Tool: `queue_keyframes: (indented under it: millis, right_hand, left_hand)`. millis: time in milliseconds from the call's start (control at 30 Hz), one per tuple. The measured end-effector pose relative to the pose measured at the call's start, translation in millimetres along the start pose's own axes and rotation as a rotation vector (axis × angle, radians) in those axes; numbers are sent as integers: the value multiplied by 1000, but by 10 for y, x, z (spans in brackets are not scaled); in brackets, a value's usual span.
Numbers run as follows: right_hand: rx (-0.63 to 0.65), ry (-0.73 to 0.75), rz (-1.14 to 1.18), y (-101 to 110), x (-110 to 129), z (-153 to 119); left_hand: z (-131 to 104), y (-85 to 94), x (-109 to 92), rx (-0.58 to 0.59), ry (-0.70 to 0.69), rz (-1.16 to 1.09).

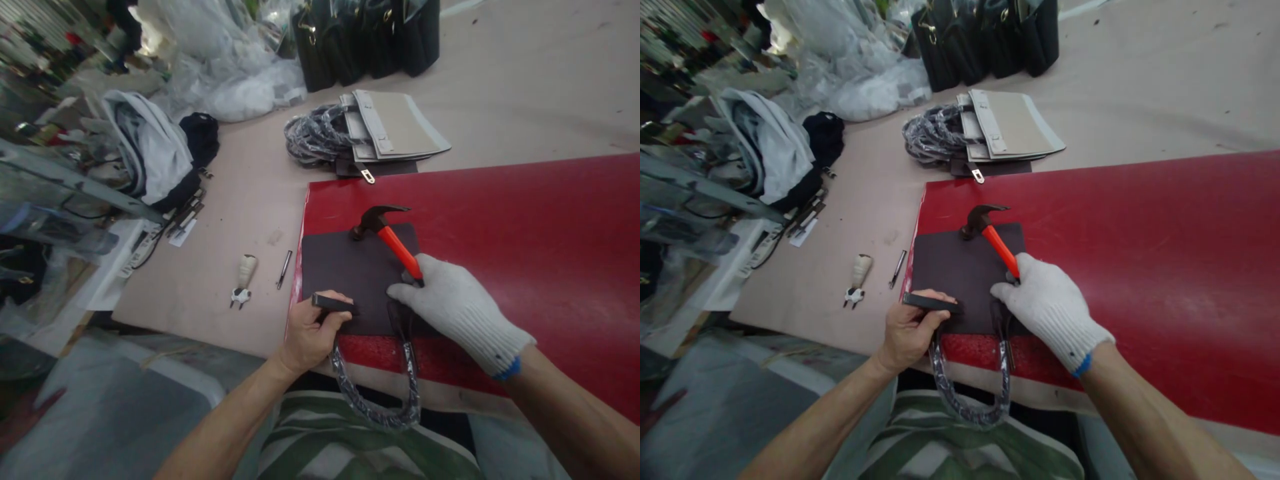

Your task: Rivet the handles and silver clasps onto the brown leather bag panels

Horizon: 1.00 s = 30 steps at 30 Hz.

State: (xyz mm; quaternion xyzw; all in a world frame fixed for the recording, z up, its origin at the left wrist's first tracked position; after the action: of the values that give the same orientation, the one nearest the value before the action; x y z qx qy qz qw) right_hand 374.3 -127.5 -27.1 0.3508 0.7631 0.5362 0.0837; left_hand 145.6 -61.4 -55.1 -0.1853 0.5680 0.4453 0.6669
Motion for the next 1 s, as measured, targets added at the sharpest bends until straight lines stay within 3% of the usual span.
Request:
queue_keyframes:
  millis: [367,633,800,1000]
  right_hand:
    - [65,-29,1,52,33,10]
    - [35,-10,18,9,-24,39]
    - [2,27,37,8,-23,23]
    - [19,-57,367,76,-186,-76]
  left_hand:
    - [93,-79,-12,19,11,-13]
    - [67,-91,-4,22,41,-23]
    - [38,-75,73,30,220,-104]
    - [59,-50,47,31,349,-262]
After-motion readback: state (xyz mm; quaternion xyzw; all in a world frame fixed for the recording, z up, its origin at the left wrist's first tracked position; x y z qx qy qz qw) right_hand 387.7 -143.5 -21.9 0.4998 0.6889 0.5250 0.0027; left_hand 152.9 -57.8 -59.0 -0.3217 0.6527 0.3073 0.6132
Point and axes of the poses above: each hand's wrist, its own z-axis towards the middle knuckle, its own y-axis out of the back of the hand, x = y × z, the point moved 1 cm from there along z, towards the middle knuckle, and after that the axes turned 6 degrees about -z, right-handed, at the moved point
